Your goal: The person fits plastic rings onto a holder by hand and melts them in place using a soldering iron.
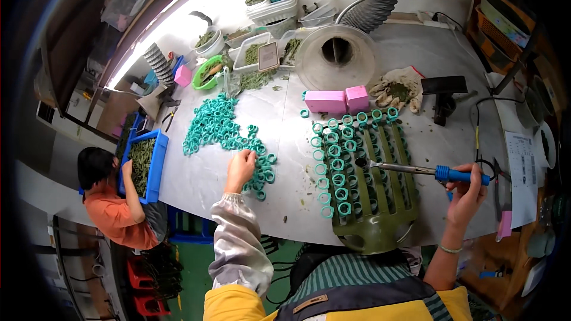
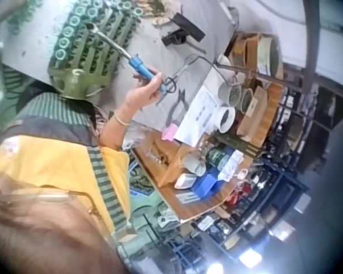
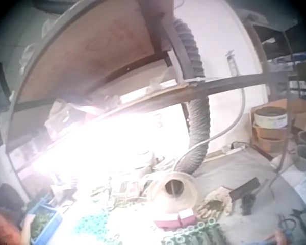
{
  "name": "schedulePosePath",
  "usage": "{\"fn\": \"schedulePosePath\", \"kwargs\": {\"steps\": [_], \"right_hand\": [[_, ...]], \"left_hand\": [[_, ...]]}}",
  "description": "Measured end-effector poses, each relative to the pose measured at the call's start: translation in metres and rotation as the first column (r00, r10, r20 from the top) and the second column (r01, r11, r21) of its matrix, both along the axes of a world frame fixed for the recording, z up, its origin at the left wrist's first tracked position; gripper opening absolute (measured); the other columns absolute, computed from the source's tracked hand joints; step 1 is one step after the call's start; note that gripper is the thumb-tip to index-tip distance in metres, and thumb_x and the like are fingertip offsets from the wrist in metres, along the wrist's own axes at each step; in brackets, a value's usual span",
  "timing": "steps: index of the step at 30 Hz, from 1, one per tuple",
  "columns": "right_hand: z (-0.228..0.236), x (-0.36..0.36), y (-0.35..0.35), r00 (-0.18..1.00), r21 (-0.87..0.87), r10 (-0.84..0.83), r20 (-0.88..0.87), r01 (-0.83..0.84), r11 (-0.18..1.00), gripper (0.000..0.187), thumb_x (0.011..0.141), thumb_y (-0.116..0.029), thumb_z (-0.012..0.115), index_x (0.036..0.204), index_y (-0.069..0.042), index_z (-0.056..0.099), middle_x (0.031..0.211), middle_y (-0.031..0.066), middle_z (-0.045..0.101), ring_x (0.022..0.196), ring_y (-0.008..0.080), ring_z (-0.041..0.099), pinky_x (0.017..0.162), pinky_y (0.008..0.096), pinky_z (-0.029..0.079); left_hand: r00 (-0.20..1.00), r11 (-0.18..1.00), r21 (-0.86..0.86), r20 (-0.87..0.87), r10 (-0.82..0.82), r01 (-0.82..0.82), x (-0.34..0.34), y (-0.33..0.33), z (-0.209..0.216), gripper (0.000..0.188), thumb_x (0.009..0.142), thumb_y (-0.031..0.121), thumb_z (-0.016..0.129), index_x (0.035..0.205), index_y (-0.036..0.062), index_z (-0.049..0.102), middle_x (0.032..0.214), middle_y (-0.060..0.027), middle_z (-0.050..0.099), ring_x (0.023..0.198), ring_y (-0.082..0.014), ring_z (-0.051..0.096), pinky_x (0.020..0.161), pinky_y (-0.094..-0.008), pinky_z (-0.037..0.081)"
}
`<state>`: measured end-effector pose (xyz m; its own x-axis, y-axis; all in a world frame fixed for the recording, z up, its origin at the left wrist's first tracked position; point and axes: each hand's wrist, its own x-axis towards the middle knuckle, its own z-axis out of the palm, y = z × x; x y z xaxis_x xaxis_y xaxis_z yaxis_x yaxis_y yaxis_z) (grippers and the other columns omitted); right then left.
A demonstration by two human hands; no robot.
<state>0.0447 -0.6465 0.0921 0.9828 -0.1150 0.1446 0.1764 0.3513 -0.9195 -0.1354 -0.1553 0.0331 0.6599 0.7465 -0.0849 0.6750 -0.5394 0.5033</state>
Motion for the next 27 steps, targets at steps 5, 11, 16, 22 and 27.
{"fn": "schedulePosePath", "kwargs": {"steps": [5,11,16,22,27], "right_hand": [[0.003,-0.002,0.002,1.000,-0.009,0.013,0.026,-0.012,1.000,0.032,0.098,-0.029,0.055,0.081,-0.003,0.063,0.071,0.0082,0.066,0.049,0.0133,0.060,0.049,0.0246,0.050],[0.004,-0.003,0.003,1.000,-0.010,-0.019,0.020,0.019,1.000,0.031,0.096,-0.029,0.058,0.082,-0.002,0.063,0.073,0.0077,0.066,0.049,0.0133,0.061,0.048,0.0231,0.051],[0.006,-0.005,0.000,1.000,-0.008,-0.009,0.024,0.009,1.000,0.031,0.095,-0.030,0.059,0.081,-0.003,0.063,0.074,0.0076,0.066,0.049,0.0135,0.061,0.048,0.0227,0.051],[0.001,-0.004,-0.008,0.999,-0.026,-0.022,0.028,0.023,0.999,0.032,0.096,-0.030,0.059,0.082,-0.002,0.063,0.074,0.0077,0.066,0.049,0.0134,0.061,0.048,0.0233,0.051],[0.005,-0.007,-0.004,0.999,-0.049,0.012,0.039,-0.010,0.999,0.032,0.096,-0.028,0.058,0.082,0.000,0.062,0.075,0.0090,0.066,0.051,0.0140,0.061,0.049,0.0245,0.050]], "left_hand": [[0.965,0.884,0.468,0.224,-0.134,0.014,0.029,0.003,-0.002,0.011,0.082,0.011,0.068,0.091,0.0058,0.070,0.088,-0.0139,0.067,0.081,-0.0335,0.065,0.072,-0.0419,0.050],[0.941,0.902,0.387,0.187,-0.282,0.193,0.043,0.006,-0.014,0.016,0.079,0.005,0.066,0.093,0.0077,0.072,0.087,-0.0127,0.065,0.080,-0.0343,0.063,0.072,-0.0417,0.051],[0.854,0.987,-0.143,0.521,0.010,0.076,0.041,-0.008,-0.005,0.020,0.093,0.006,0.056,0.105,0.0036,0.072,0.088,-0.0124,0.062,0.088,-0.0237,0.069,0.073,-0.0308,0.054],[0.834,0.798,-0.545,0.542,0.103,0.256,0.030,-0.042,0.021,0.036,0.088,0.008,0.067,0.122,-0.0031,0.063,0.095,-0.0061,0.069,0.088,-0.0110,0.065,0.079,-0.0232,0.051],[0.790,0.904,-0.044,0.505,-0.348,0.425,0.046,-0.125,0.056,0.027,0.087,0.004,0.069,0.114,0.0029,0.067,0.095,-0.0077,0.069,0.074,-0.0123,0.064,0.068,-0.0258,0.053]]}}
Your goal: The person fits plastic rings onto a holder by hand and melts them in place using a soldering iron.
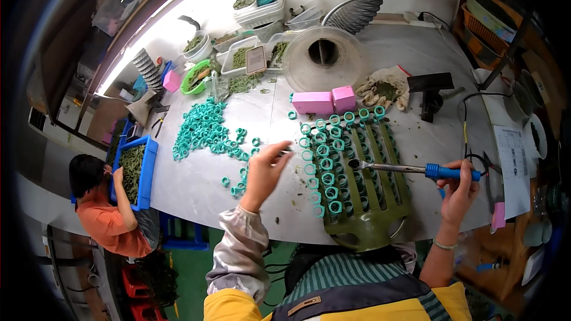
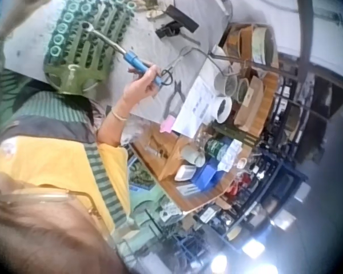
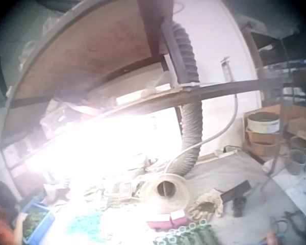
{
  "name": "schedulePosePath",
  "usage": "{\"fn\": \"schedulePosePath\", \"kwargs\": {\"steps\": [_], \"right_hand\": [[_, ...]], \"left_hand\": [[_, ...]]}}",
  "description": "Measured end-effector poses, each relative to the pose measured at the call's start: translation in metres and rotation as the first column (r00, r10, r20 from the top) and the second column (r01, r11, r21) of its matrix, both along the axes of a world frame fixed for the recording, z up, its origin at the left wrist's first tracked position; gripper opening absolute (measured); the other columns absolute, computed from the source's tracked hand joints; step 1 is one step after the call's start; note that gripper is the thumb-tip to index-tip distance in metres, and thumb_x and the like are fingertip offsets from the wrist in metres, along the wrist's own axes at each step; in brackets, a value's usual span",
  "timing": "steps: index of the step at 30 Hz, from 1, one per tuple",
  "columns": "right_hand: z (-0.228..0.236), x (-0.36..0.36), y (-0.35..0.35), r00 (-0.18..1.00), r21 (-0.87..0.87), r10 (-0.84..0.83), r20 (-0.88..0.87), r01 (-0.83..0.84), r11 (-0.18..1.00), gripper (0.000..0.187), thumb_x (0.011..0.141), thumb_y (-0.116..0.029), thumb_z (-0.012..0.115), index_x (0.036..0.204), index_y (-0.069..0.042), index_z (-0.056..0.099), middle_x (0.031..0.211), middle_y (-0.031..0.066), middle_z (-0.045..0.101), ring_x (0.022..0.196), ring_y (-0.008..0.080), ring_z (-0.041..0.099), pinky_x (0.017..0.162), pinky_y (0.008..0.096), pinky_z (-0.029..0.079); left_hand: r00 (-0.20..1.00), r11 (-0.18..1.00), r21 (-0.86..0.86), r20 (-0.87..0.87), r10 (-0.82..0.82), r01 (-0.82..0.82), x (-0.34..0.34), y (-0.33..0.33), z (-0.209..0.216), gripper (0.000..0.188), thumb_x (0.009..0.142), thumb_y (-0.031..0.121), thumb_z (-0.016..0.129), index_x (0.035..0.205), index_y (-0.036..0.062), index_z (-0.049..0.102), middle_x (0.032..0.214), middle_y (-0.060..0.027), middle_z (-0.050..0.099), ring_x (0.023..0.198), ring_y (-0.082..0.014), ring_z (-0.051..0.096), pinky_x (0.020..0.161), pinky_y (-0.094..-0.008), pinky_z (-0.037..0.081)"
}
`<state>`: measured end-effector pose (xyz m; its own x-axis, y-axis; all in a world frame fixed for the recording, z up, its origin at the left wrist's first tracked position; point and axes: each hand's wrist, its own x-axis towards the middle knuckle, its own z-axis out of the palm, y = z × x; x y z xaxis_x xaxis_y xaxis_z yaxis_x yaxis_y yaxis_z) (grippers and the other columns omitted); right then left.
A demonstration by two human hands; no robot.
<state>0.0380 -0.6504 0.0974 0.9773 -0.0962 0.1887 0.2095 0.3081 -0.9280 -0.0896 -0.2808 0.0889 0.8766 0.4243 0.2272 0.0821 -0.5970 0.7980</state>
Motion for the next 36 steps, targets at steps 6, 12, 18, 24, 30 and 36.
{"fn": "schedulePosePath", "kwargs": {"steps": [6,12,18,24,30,36], "right_hand": [[-0.007,0.000,0.002,0.999,0.010,0.033,-0.020,-0.033,0.999,0.029,0.097,-0.024,0.056,0.084,0.002,0.062,0.077,0.0093,0.066,0.052,0.0147,0.062,0.049,0.0255,0.051],[-0.015,-0.001,0.014,0.996,0.047,0.082,-0.030,-0.080,0.996,0.029,0.099,-0.022,0.053,0.085,0.003,0.061,0.079,0.0108,0.067,0.054,0.0143,0.063,0.051,0.0253,0.052],[-0.016,-0.002,0.018,0.995,0.015,0.097,-0.001,-0.097,0.995,0.028,0.099,-0.019,0.052,0.085,0.003,0.062,0.077,0.0107,0.067,0.052,0.0137,0.062,0.051,0.0254,0.052],[-0.009,-0.001,-0.008,0.998,0.030,0.061,-0.021,-0.060,0.998,0.027,0.097,-0.021,0.054,0.082,0.001,0.062,0.074,0.0101,0.066,0.049,0.0135,0.059,0.045,0.0253,0.049],[-0.001,-0.005,-0.008,0.997,0.055,0.020,-0.068,-0.016,0.998,0.030,0.095,-0.023,0.057,0.076,0.000,0.061,0.072,0.0096,0.065,0.045,0.0129,0.057,0.041,0.0242,0.046],[0.001,-0.005,-0.009,0.999,0.028,0.047,-0.022,-0.046,0.999,0.032,0.095,-0.025,0.056,0.075,-0.001,0.061,0.071,0.0089,0.064,0.045,0.0122,0.057,0.041,0.0235,0.046]], "left_hand": [[0.944,0.943,-0.068,-0.028,-0.328,0.326,0.026,-0.065,0.010,0.030,0.087,-0.004,0.065,0.116,0.0028,0.065,0.114,-0.0065,0.056,0.092,-0.0150,0.060,0.075,-0.0274,0.055],[0.950,0.915,0.284,0.044,-0.310,0.286,0.043,-0.075,-0.015,0.032,0.081,0.001,0.070,0.112,0.0059,0.067,0.110,-0.0094,0.065,0.101,-0.0290,0.059,0.086,-0.0377,0.050],[0.947,0.904,0.295,-0.016,-0.320,0.310,0.045,-0.076,-0.019,0.029,0.081,0.003,0.069,0.110,0.0049,0.068,0.112,-0.0101,0.066,0.105,-0.0306,0.057,0.089,-0.0395,0.048],[0.937,0.911,0.270,0.074,-0.343,0.312,0.046,-0.077,-0.013,0.028,0.082,0.002,0.069,0.110,0.0049,0.067,0.107,-0.0105,0.065,0.101,-0.0295,0.058,0.087,-0.0384,0.049],[0.991,0.919,0.378,-0.014,0.130,-0.115,-0.003,0.021,-0.021,0.014,0.081,0.000,0.066,0.094,0.0037,0.064,0.092,-0.0118,0.061,0.086,-0.0298,0.060,0.078,-0.0385,0.048],[0.989,0.768,0.639,-0.080,0.123,-0.044,-0.047,0.046,-0.026,0.023,0.077,0.002,0.067,0.099,0.0074,0.065,0.094,-0.0102,0.061,0.093,-0.0316,0.055,0.084,-0.0404,0.045]]}}
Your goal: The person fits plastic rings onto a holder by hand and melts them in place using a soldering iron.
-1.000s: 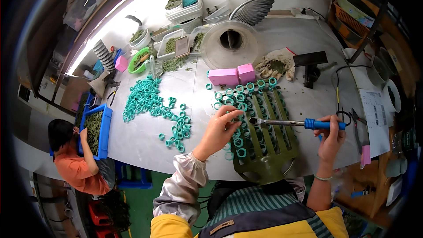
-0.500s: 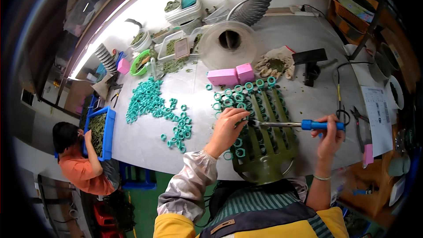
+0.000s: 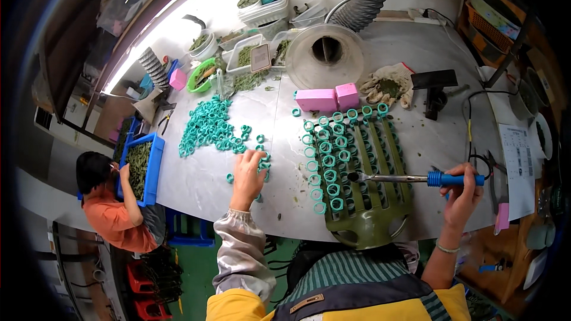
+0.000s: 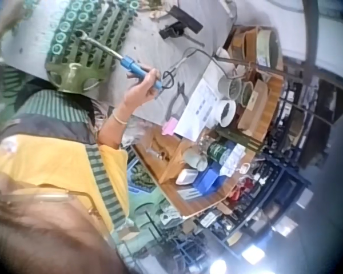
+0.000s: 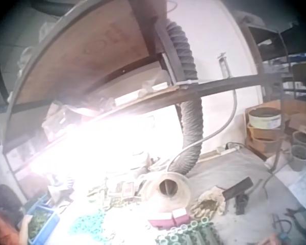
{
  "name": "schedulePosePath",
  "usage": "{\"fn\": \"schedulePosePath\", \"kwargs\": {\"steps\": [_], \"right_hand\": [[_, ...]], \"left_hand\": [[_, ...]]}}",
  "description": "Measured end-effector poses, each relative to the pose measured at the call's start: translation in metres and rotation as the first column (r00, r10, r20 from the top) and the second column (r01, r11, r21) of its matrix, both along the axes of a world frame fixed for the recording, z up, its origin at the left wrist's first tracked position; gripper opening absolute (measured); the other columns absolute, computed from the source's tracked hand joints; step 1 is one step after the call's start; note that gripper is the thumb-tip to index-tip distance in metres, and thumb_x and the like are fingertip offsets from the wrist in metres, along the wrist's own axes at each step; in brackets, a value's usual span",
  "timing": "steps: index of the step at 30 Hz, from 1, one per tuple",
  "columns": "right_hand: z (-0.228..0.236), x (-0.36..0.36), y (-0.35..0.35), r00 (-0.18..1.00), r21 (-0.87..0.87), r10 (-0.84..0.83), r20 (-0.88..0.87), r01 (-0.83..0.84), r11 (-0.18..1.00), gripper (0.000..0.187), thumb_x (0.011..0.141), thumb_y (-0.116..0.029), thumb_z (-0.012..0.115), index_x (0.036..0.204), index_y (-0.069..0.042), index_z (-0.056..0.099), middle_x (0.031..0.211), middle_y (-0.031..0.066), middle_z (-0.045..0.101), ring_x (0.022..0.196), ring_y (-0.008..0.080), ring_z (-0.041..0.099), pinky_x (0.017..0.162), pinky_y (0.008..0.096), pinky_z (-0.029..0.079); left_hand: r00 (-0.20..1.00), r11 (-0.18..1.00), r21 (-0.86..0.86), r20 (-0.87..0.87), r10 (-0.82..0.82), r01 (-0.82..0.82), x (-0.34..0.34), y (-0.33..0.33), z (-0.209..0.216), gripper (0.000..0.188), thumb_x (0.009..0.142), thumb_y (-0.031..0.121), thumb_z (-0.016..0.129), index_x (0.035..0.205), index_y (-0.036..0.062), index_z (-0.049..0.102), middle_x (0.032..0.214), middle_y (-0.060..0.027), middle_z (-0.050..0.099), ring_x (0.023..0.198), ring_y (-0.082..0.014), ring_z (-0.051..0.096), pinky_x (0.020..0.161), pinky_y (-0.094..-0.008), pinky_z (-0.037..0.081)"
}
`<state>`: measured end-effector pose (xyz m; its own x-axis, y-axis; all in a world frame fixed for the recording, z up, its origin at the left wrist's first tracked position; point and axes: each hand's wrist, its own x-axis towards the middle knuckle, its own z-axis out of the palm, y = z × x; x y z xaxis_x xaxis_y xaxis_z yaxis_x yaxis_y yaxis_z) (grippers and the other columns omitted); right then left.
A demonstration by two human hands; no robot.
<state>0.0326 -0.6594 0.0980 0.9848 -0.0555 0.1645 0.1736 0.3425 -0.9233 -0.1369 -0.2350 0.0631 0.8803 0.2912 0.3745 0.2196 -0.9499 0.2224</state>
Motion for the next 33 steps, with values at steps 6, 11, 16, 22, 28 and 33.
{"fn": "schedulePosePath", "kwargs": {"steps": [6,11,16,22,28,33], "right_hand": [[0.004,-0.002,0.001,1.000,-0.031,0.000,0.026,0.000,1.000,0.032,0.096,-0.026,0.056,0.076,-0.001,0.062,0.072,0.0086,0.064,0.045,0.0122,0.057,0.041,0.0233,0.046],[0.003,-0.003,-0.002,0.999,-0.023,-0.037,-0.003,0.037,0.999,0.031,0.095,-0.027,0.058,0.076,-0.002,0.062,0.073,0.0086,0.066,0.045,0.0126,0.057,0.042,0.0223,0.047],[0.002,-0.003,-0.005,0.999,-0.019,-0.036,0.000,0.036,0.999,0.031,0.094,-0.028,0.059,0.077,-0.002,0.063,0.072,0.0084,0.066,0.046,0.0130,0.058,0.042,0.0222,0.047],[0.005,-0.004,-0.006,1.000,-0.006,-0.031,0.005,0.031,1.000,0.031,0.094,-0.028,0.060,0.077,-0.002,0.063,0.072,0.0081,0.066,0.046,0.0129,0.058,0.041,0.0222,0.046],[0.003,-0.005,-0.012,0.999,-0.036,-0.024,0.021,0.025,0.999,0.031,0.094,-0.028,0.059,0.077,-0.002,0.062,0.073,0.0086,0.066,0.046,0.0127,0.058,0.041,0.0224,0.047],[0.001,-0.005,-0.006,0.999,-0.048,-0.016,0.035,0.018,0.999,0.030,0.096,-0.024,0.056,0.078,-0.001,0.062,0.073,0.0091,0.066,0.048,0.0129,0.059,0.043,0.0227,0.048]], "left_hand": [[1.000,0.978,-0.208,0.030,0.010,-0.003,-0.008,0.010,-0.019,0.018,0.083,-0.003,0.060,0.094,0.0073,0.070,0.084,-0.0099,0.060,0.081,-0.0270,0.060,0.073,-0.0340,0.049],[0.988,0.476,-0.878,0.021,0.150,-0.054,0.005,-0.011,0.003,0.016,0.088,0.000,0.064,0.103,0.0004,0.070,0.088,-0.0034,0.060,0.086,-0.0131,0.065,0.074,-0.0235,0.050],[0.999,0.647,-0.762,-0.031,-0.009,-0.018,0.008,-0.025,-0.002,0.016,0.091,0.001,0.061,0.103,-0.0006,0.071,0.102,-0.0054,0.062,0.091,-0.0145,0.065,0.081,-0.0249,0.053],[0.999,0.360,-0.932,-0.022,0.044,-0.037,0.004,-0.034,-0.003,0.020,0.093,0.003,0.058,0.110,0.0014,0.070,0.106,-0.0043,0.060,0.090,-0.0114,0.062,0.088,-0.0267,0.056],[0.995,0.342,-0.939,-0.053,-0.090,-0.019,0.006,-0.059,0.029,0.030,0.089,0.003,0.065,0.119,0.0029,0.065,0.114,-0.0017,0.054,0.092,-0.0100,0.060,0.084,-0.0227,0.051],[0.935,0.785,-0.509,0.154,-0.321,0.353,0.034,-0.117,0.038,0.032,0.083,0.000,0.068,0.114,0.0043,0.066,0.111,-0.0101,0.063,0.104,-0.0266,0.058,0.088,-0.0350,0.048]]}}
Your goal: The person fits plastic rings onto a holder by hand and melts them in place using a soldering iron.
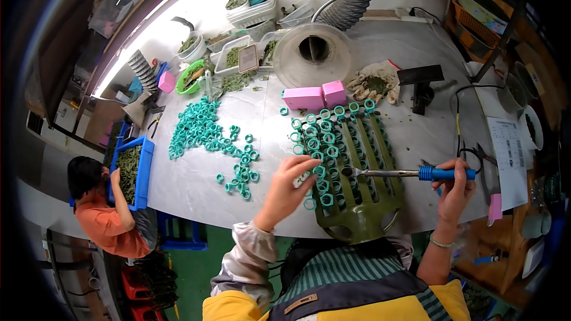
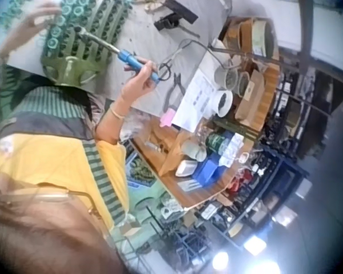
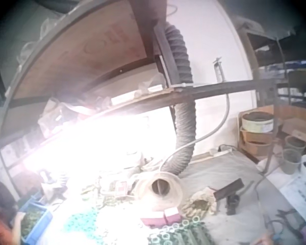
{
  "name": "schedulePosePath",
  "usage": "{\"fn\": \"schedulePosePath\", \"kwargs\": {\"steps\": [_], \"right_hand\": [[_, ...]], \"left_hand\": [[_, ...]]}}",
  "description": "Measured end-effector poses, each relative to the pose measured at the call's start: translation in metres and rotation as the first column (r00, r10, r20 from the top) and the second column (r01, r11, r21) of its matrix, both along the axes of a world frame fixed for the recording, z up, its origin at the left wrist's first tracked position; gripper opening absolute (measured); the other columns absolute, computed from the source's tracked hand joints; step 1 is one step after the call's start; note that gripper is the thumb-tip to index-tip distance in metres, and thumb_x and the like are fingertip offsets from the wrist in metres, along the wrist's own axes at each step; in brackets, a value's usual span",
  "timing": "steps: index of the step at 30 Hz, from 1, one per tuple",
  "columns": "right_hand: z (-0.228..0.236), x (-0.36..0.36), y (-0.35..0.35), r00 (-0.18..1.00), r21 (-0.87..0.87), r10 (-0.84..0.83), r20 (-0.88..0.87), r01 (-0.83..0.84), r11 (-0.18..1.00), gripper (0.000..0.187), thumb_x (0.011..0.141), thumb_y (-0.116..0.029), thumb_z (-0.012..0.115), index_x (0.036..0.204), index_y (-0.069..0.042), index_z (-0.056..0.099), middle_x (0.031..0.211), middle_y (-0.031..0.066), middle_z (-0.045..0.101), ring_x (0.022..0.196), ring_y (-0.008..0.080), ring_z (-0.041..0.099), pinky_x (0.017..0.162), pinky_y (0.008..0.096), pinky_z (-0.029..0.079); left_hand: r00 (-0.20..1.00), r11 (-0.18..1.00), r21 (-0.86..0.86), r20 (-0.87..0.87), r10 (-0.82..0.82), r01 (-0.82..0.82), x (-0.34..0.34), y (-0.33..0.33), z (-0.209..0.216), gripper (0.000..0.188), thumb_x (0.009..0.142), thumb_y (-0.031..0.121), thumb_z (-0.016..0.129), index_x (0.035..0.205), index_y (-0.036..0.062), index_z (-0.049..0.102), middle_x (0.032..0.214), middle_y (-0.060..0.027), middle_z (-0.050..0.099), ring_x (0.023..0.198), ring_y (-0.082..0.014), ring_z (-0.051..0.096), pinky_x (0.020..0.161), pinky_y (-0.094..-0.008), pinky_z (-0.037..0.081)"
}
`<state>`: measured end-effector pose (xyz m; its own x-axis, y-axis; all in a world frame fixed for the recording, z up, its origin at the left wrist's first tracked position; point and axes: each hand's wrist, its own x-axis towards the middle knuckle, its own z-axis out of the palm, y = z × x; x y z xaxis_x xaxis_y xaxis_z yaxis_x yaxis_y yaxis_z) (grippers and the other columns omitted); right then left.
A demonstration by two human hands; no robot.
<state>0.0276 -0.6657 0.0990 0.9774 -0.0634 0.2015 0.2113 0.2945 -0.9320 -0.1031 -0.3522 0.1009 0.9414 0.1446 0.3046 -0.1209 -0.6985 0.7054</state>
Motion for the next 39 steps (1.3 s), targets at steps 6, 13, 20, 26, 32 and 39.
{"fn": "schedulePosePath", "kwargs": {"steps": [6,13,20,26,32,39], "right_hand": [[-0.014,0.000,0.008,0.999,0.045,0.054,0.006,-0.054,0.997,0.031,0.098,-0.023,0.054,0.082,0.003,0.062,0.075,0.0100,0.066,0.052,0.0131,0.061,0.046,0.0241,0.050],[-0.013,-0.002,0.011,0.997,0.046,0.082,0.001,-0.082,0.996,0.031,0.097,-0.022,0.055,0.081,0.003,0.062,0.075,0.0110,0.067,0.050,0.0127,0.060,0.046,0.0248,0.050],[0.001,0.001,-0.005,0.999,0.035,-0.023,-0.043,0.025,0.999,0.032,0.095,-0.024,0.058,0.074,-0.001,0.062,0.069,0.0088,0.065,0.045,0.0124,0.056,0.041,0.0221,0.045],[0.005,0.000,-0.006,0.999,0.043,0.031,-0.005,-0.031,0.999,0.032,0.095,-0.024,0.056,0.073,-0.001,0.061,0.071,0.0084,0.063,0.044,0.0122,0.055,0.039,0.0227,0.044],[0.005,-0.001,-0.007,1.000,0.014,0.017,0.000,-0.017,1.000,0.032,0.095,-0.025,0.056,0.073,-0.001,0.060,0.072,0.0078,0.063,0.044,0.0119,0.054,0.039,0.0228,0.044],[0.006,-0.004,-0.011,1.000,0.000,0.018,-0.002,-0.018,1.000,0.032,0.095,-0.026,0.057,0.074,-0.002,0.060,0.071,0.0072,0.063,0.045,0.0115,0.055,0.040,0.0224,0.045]], "left_hand": [[0.995,0.990,0.121,0.055,-0.079,0.071,0.032,-0.027,-0.020,0.034,0.079,-0.001,0.070,0.112,0.0061,0.067,0.111,-0.0081,0.064,0.102,-0.0293,0.058,0.088,-0.0377,0.048],[0.995,0.983,0.159,0.024,-0.094,0.089,0.034,-0.025,-0.023,0.031,0.079,-0.001,0.069,0.110,0.0043,0.067,0.110,-0.0086,0.065,0.101,-0.0295,0.058,0.087,-0.0389,0.048],[0.995,0.996,-0.083,0.092,-0.035,0.042,0.031,-0.005,-0.016,0.032,0.080,-0.006,0.066,0.110,0.0050,0.066,0.106,-0.0088,0.061,0.102,-0.0260,0.058,0.086,-0.0345,0.048],[0.943,0.699,0.671,0.001,0.333,-0.247,-0.042,0.090,-0.043,0.033,0.072,-0.005,0.054,0.099,0.0115,0.062,0.098,-0.0065,0.059,0.095,-0.0299,0.054,0.083,-0.0409,0.041],[0.935,0.714,0.661,-0.052,0.351,-0.231,-0.060,0.105,-0.053,0.030,0.070,0.003,0.066,0.099,0.0119,0.063,0.098,-0.0049,0.061,0.097,-0.0279,0.054,0.083,-0.0411,0.039],[0.922,0.902,-0.223,-0.207,0.328,-0.371,-0.044,0.061,-0.027,0.019,0.083,-0.004,0.065,0.102,-0.0002,0.064,0.107,-0.0047,0.057,0.081,-0.0098,0.062,0.068,-0.0214,0.050]]}}
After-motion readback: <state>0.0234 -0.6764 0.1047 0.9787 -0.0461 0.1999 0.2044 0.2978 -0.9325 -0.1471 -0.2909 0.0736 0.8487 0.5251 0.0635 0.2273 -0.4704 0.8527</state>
